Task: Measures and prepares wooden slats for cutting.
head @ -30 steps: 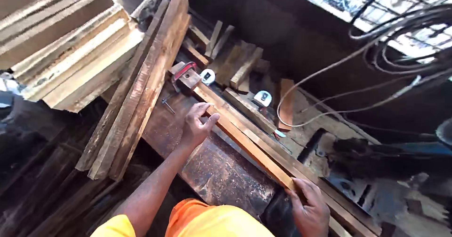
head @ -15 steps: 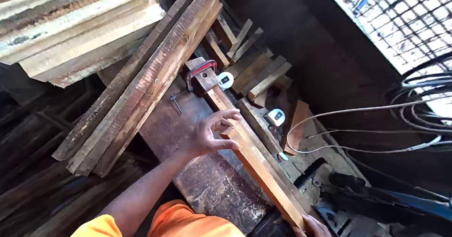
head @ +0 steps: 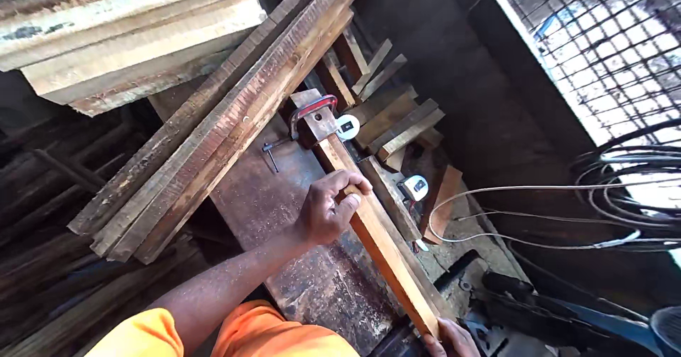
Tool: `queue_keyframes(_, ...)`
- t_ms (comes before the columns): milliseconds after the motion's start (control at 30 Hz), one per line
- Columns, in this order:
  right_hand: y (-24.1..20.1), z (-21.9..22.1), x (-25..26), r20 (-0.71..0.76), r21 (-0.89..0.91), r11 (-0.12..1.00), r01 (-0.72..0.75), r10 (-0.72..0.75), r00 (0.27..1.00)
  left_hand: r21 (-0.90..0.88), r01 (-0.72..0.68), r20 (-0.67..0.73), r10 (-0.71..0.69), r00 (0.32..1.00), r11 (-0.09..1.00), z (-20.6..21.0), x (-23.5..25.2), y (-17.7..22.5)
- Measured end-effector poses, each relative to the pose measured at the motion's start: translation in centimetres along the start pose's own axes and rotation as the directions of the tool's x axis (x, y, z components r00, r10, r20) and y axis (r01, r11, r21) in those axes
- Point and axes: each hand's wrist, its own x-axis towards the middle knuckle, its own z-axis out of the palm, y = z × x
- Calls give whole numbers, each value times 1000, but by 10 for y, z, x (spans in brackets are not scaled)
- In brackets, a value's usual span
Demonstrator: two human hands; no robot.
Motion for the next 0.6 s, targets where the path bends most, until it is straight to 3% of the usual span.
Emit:
queue_keyframes(100,-1,5,3,-3,2,1000,-27,27,1000,-289,92,135,-54,989,953,-6,11,-16)
queue_keyframes(200,-1,20,9,-31,-77,993,-88,86,996,-531,431,174,-403,898,730,-8,10,-25)
queue_keyframes(267,0,35,16,-71,-187,979,-85,72,995,-397,609,3,-662,749,687,-1,-3,-32)
queue_keyframes(333,-3,51,27,-121,-259,965,-50,19,993,-153,746,-118,-761,638,649,4,-21,-40)
queue_keyframes(467,-9,77,38,-191,-296,955,-11,-48,980,128,784,-58,-784,618,608,1,-33,-49)
queue_keyframes(600,-7,91,41,-191,-278,961,11,-67,979,239,768,-103,-772,628,594,4,-16,-54)
